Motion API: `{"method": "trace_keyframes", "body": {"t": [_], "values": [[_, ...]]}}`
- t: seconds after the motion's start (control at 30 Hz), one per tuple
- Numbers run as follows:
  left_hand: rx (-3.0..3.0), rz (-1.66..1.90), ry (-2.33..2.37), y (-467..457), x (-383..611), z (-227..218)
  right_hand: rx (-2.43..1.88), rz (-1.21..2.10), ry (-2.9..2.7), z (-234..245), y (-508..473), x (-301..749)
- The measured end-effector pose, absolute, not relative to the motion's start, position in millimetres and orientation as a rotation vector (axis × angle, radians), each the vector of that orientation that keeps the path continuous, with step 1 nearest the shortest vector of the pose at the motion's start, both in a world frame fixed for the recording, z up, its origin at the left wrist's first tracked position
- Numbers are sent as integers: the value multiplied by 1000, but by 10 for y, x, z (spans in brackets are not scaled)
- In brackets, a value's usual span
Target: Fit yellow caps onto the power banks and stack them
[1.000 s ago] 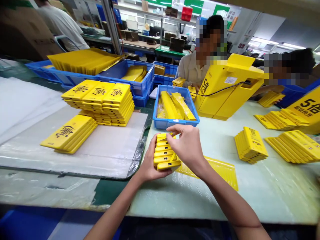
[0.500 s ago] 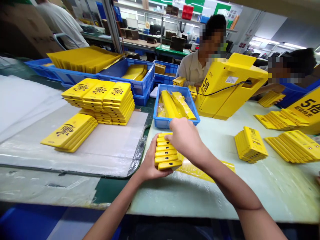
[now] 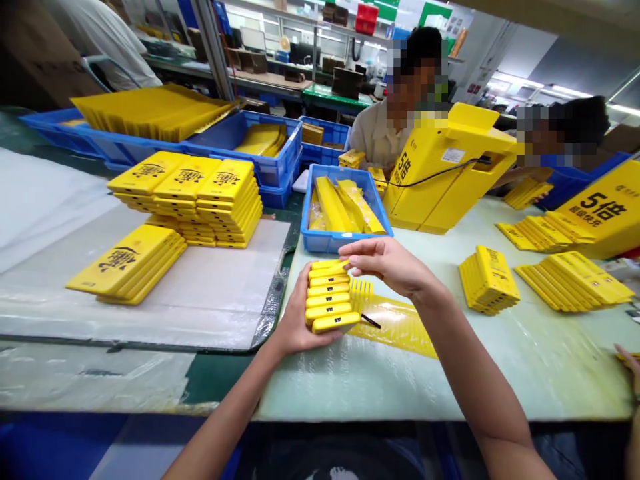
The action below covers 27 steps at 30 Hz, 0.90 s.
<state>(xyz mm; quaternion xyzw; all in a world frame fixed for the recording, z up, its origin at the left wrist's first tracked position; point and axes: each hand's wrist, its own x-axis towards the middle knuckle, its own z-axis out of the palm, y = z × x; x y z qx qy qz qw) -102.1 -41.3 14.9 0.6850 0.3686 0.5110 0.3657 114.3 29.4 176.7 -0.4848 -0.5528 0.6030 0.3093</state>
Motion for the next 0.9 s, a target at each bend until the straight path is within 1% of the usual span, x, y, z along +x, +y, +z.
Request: {"method": "trace_keyframes", "body": {"t": [0.1,0.23,0.4,0.5,0.77,0.9], "values": [[1761,1322,955,-410,-1024,138,-1348,1474,-1425,1742,290,1180],[1760,1301,951,-404,-1027,122,-1370,1390,-1525,1836,150,1132],[1741,1293,965,-416,-1027,110,-1339,931,-1642,1875,-66,894],[1736,1301,958,-417,-1023,107,-1326,743,-1748,1849,-127,789],[1737,1284,940,-414,-1024,112,-1274,559,-1942,1831,-176,689],[1728,1263,953,-424,-1027,136,-1335,490,-2065,1899,-134,643]]}}
